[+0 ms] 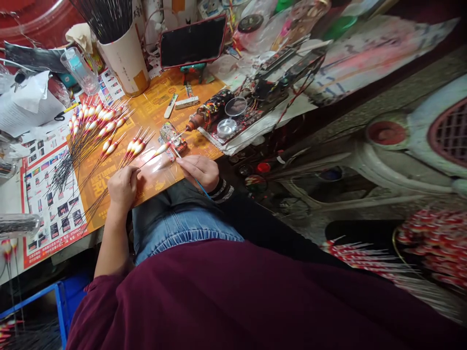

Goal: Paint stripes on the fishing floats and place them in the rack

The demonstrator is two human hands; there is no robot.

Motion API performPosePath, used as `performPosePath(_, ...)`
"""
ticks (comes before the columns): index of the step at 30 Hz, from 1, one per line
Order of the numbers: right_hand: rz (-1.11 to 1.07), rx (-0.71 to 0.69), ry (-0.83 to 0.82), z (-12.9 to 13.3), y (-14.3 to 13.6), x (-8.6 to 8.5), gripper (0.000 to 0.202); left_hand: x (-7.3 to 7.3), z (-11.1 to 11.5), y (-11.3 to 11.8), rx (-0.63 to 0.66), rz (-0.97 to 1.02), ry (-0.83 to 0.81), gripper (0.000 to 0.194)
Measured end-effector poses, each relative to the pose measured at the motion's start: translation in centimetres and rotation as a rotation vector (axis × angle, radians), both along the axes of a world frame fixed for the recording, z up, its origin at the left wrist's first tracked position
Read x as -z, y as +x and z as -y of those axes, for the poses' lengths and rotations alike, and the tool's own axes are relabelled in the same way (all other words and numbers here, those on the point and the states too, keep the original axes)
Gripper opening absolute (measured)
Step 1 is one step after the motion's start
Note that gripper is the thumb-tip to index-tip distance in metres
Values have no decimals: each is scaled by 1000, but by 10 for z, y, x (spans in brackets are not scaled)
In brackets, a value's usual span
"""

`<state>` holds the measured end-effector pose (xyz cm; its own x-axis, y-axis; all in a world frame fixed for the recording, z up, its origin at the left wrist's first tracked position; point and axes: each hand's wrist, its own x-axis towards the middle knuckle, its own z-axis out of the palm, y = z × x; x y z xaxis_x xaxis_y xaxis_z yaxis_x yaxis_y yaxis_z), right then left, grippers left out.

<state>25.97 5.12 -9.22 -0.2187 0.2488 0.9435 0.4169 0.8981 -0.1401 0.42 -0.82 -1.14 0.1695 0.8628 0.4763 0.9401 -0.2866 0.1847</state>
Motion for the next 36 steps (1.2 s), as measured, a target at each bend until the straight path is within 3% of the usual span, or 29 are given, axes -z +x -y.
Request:
performPosePath(17,0,-14,-30,-1,0,4,56,0,0,-2,-13,-6,-16,28)
performPosePath(23,17,10,-26,-2,2,8,48,-4,6,-6,-30,26,-69,25)
performPosePath(29,-50,-75,-13,6,0,6,48,-23,36,-36,-96,175,-277,21)
performPosePath(36,-12,-370,-34,50,-39,-3,45,-49,74,-90,-140,682,-788,21)
